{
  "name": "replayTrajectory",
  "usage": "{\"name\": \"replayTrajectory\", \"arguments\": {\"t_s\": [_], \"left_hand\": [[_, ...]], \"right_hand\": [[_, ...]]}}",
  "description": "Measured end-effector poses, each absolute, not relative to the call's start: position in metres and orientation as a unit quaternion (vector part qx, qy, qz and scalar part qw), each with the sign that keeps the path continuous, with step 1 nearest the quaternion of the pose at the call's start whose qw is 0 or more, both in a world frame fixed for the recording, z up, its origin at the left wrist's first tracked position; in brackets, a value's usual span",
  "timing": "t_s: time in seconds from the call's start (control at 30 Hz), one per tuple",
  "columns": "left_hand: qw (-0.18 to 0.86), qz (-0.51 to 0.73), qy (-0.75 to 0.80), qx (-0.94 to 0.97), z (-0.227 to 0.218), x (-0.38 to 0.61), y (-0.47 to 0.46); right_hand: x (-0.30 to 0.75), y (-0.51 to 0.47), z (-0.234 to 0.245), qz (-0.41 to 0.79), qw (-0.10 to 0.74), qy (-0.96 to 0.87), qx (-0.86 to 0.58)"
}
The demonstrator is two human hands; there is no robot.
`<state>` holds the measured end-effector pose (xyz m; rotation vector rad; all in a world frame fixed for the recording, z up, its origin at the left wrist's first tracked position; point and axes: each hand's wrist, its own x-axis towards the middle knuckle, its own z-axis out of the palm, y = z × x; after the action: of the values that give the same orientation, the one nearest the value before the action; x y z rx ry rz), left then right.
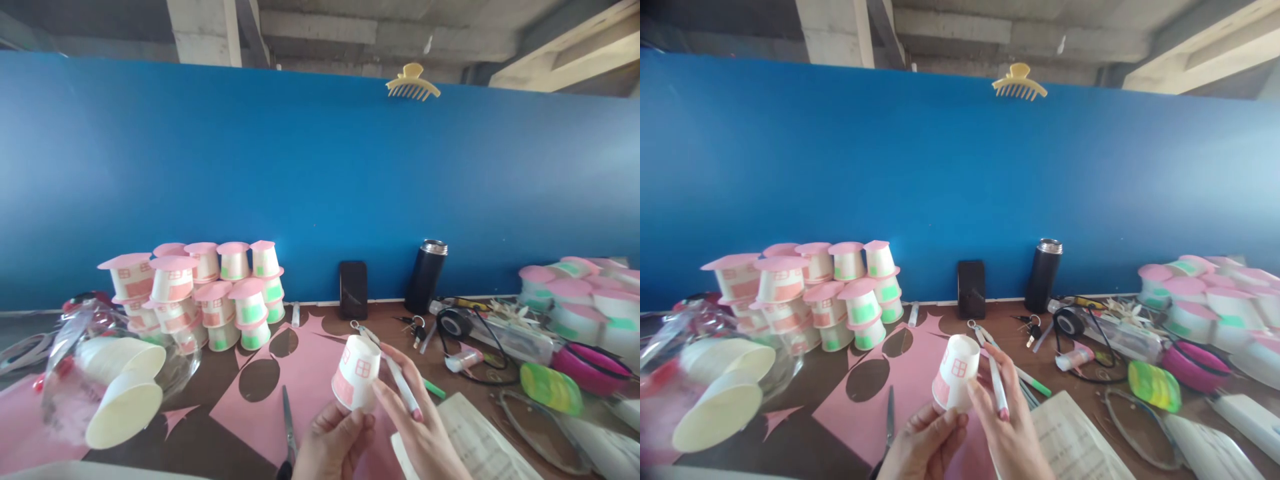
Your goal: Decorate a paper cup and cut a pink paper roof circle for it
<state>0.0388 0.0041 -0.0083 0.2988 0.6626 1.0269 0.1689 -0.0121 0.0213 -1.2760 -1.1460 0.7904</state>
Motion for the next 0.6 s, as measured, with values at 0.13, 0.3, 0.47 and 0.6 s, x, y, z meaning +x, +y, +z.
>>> {"name": "replayTrajectory", "arguments": {"t_s": [0.13,0.3,0.47,0.6], "left_hand": [[0.765,0.535,0.331,0.135,-0.008,0.037,0.007],[0.731,0.553,0.367,0.158,-0.011,0.035,0.009],[0.693,0.567,0.399,0.197,-0.018,0.037,0.012],[0.676,0.576,0.396,0.234,-0.023,0.038,0.014]], "right_hand": [[0.172,-0.006,0.015,0.268,0.613,-0.491,-0.558],[0.172,-0.006,0.015,0.228,0.599,-0.516,-0.568],[0.172,-0.007,0.01,0.214,0.595,-0.544,-0.552],[0.174,-0.011,0.008,0.176,0.588,-0.579,-0.537]]}}
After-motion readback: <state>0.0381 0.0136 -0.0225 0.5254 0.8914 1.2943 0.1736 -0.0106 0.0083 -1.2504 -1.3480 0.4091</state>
